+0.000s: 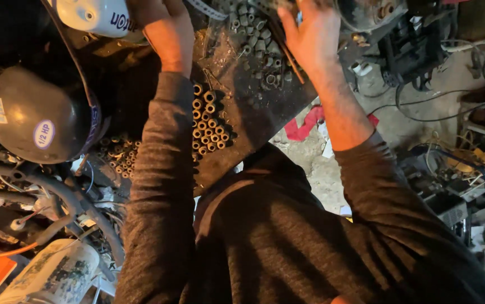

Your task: Sorting and inspecting small metal bushings on a workbench.

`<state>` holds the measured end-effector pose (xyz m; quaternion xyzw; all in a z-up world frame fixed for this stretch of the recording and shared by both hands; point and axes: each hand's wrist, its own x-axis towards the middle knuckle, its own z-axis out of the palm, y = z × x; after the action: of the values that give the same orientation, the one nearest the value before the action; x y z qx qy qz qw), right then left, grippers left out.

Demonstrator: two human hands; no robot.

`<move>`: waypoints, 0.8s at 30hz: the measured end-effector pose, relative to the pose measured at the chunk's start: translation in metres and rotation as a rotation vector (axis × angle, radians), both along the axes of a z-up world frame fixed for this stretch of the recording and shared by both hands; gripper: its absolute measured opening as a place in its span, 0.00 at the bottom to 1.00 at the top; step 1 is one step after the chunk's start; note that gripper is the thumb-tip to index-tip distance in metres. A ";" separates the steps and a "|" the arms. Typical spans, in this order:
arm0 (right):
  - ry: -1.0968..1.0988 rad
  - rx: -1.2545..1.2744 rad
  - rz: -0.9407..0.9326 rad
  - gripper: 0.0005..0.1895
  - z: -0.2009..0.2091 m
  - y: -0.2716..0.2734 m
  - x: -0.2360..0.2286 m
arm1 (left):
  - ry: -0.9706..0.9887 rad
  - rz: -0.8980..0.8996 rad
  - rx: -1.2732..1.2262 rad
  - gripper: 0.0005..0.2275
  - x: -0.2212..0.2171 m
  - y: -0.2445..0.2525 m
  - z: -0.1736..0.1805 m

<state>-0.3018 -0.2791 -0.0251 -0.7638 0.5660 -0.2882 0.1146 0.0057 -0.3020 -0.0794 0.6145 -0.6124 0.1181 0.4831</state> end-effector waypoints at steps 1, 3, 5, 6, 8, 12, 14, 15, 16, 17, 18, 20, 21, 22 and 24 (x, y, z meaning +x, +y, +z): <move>0.029 -0.009 0.022 0.12 0.005 0.005 0.005 | 0.178 -0.006 0.237 0.07 0.000 0.010 -0.011; 0.056 -0.019 0.049 0.15 0.009 0.010 0.015 | 0.353 -0.011 0.472 0.07 -0.005 0.026 -0.009; 0.038 -0.043 0.141 0.22 0.007 0.010 0.026 | 0.379 -0.051 0.567 0.14 -0.016 0.039 0.016; 0.036 -0.045 0.143 0.22 0.007 0.007 0.032 | 0.377 -0.049 0.565 0.14 -0.018 0.044 0.010; 0.035 -0.016 0.196 0.24 0.007 0.006 0.045 | 0.455 -0.156 0.324 0.18 -0.020 0.059 -0.002; 0.077 0.038 0.197 0.21 -0.010 -0.014 0.069 | 0.669 -0.181 0.557 0.16 -0.036 0.067 0.007; 0.113 0.275 0.168 0.21 -0.030 -0.029 0.082 | 0.475 -0.097 0.679 0.20 -0.045 0.064 0.008; 0.114 0.272 0.175 0.21 -0.042 -0.034 0.087 | 0.477 -0.091 0.675 0.20 -0.048 0.061 0.002; 0.109 0.237 0.165 0.20 -0.053 -0.039 0.093 | 0.414 -0.071 0.658 0.20 -0.051 0.058 -0.004; 0.105 0.200 0.153 0.19 -0.065 -0.045 0.098 | 0.352 -0.054 0.641 0.21 -0.055 0.053 -0.010; 0.106 0.196 0.158 0.19 -0.076 -0.051 0.099 | 0.355 -0.050 0.637 0.21 -0.055 0.050 -0.018; 0.077 -0.064 0.148 0.13 -0.099 -0.060 0.102 | 0.360 -0.028 0.669 0.19 -0.055 0.045 -0.035; 0.076 -0.065 0.153 0.13 -0.109 -0.064 0.102 | 0.361 -0.024 0.668 0.19 -0.057 0.043 -0.036; 0.107 -0.073 0.132 0.11 -0.119 -0.068 0.103 | 0.406 -0.036 0.684 0.18 -0.059 0.041 -0.036; 0.134 -0.085 0.118 0.10 -0.124 -0.072 0.106 | 0.450 -0.040 0.695 0.18 -0.058 0.039 -0.035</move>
<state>-0.1961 -0.3516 -0.1489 -0.8176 0.5137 -0.2529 0.0607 -0.0527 -0.2632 -0.1145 0.7396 -0.5068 -0.2423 0.3708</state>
